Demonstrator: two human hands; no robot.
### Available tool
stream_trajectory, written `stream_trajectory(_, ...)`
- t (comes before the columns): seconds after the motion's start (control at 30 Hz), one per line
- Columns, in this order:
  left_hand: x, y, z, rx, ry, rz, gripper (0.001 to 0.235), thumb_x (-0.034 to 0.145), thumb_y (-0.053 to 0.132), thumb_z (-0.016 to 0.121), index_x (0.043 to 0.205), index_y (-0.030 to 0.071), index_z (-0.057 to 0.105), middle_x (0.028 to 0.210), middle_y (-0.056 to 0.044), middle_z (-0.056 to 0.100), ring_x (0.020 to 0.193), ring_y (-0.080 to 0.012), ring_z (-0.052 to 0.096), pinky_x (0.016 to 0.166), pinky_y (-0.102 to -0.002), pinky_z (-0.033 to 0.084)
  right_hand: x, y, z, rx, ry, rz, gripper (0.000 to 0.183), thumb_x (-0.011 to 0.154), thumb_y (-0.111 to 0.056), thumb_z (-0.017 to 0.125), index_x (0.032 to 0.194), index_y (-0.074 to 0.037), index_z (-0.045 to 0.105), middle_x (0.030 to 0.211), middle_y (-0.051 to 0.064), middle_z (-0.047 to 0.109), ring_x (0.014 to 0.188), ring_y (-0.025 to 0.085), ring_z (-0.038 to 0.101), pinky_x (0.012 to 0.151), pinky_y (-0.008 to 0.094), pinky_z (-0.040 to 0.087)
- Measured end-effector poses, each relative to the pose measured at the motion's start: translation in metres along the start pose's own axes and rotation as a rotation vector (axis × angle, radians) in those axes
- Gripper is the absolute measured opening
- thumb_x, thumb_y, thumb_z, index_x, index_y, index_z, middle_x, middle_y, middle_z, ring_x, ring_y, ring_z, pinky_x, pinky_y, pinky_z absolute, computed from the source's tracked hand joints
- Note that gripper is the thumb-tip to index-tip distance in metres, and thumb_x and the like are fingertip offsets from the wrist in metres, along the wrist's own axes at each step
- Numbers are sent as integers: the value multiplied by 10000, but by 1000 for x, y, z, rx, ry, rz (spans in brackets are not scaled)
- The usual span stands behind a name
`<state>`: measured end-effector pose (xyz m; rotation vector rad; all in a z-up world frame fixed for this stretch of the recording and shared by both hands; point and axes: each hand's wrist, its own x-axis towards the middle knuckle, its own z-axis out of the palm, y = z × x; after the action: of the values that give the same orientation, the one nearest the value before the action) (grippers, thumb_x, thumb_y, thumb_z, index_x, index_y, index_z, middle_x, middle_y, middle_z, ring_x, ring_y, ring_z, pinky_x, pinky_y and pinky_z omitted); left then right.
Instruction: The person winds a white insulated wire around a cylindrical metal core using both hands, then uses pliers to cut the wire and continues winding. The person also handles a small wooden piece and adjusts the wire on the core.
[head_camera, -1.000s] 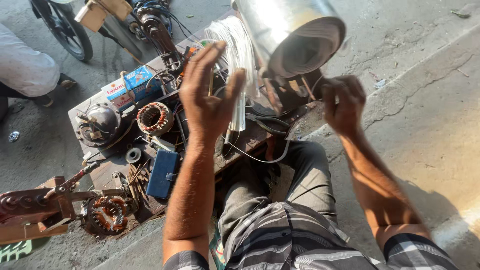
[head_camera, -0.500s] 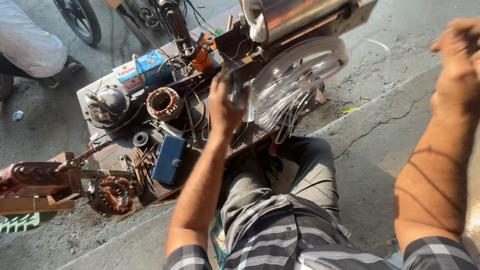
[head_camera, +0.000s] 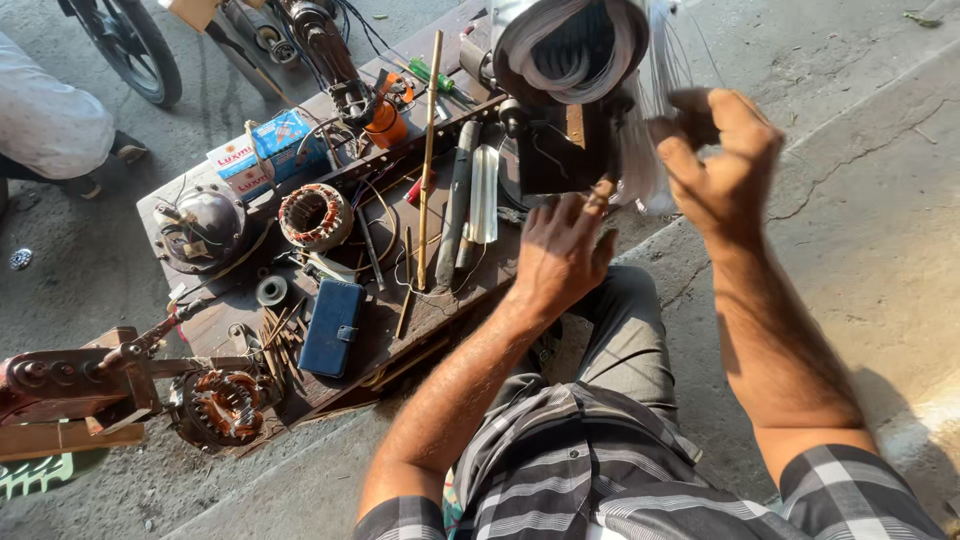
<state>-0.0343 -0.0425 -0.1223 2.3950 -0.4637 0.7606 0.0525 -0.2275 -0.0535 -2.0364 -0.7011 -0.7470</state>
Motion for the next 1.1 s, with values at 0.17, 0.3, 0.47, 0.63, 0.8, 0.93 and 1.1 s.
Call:
stream_trajectory(0.17, 29, 21, -34, -161, 3, -1, 415, 939, 188, 713, 1319, 88, 578, 956, -121, 669, 803, -247, 660, 701, -376, 569, -2, -3, 15, -96, -44, -111, 181, 1039, -153, 785, 1068, 20, 741, 920, 126, 760, 750, 191, 720, 664, 350, 570)
stream_trajectory(0.3, 60, -3, -64, -174, 400, -195, 490, 971, 182, 772, 1373, 104, 502, 681, -42, 595, 570, -198, 606, 503, -325, 480, -1, 2, 29, -199, -103, -189, 219, 921, -38, 733, 1094, 94, 712, 788, 156, 692, 612, 246, 641, 577, 368, 545)
stream_trajectory(0.47, 119, -55, -62, -277, 291, -4, 899, 1086, 304, 730, 1616, 19, 63, 877, -50, 772, 740, -163, 784, 626, -275, 636, 19, -14, 63, -205, -141, -266, 234, 1018, -89, 746, 1196, 48, 684, 1134, 171, 684, 939, 286, 687, 786, 361, 583)
stream_trajectory(0.63, 129, -76, -51, -152, 236, -57, 886, 1014, 307, 738, 1560, -34, 130, 844, -84, 763, 610, -171, 744, 475, -275, 590, 25, -39, 60, -262, -70, -273, 214, 981, -29, 734, 1190, 9, 705, 1250, 121, 644, 1173, 291, 632, 926, 401, 593)
stream_trajectory(0.8, 119, -82, -40, -87, 289, -22, 886, 1051, 282, 702, 1598, -32, 80, 828, -63, 767, 583, -168, 711, 472, -294, 541, 33, -46, 58, -386, -146, -282, 317, 794, 41, 721, 1110, 19, 729, 1232, 121, 636, 1208, 301, 612, 968, 431, 557)
stream_trajectory(0.93, 117, -84, -37, -100, 289, -3, 873, 1089, 282, 687, 1633, -1, 65, 780, -51, 735, 628, -161, 726, 512, -286, 571, 34, -47, 61, -285, -139, -297, 191, 854, 76, 735, 1035, 18, 751, 1271, 101, 638, 1239, 287, 619, 960, 372, 575)
stream_trajectory(1.1, 102, -96, -33, -19, 303, 15, 855, 1089, 261, 684, 1655, 57, 76, 968, -137, 761, 666, -164, 758, 611, -306, 627, 27, -45, 71, -294, -82, -372, 172, 889, 45, 770, 1060, 42, 762, 1290, 122, 620, 1236, 301, 606, 944, 391, 589)
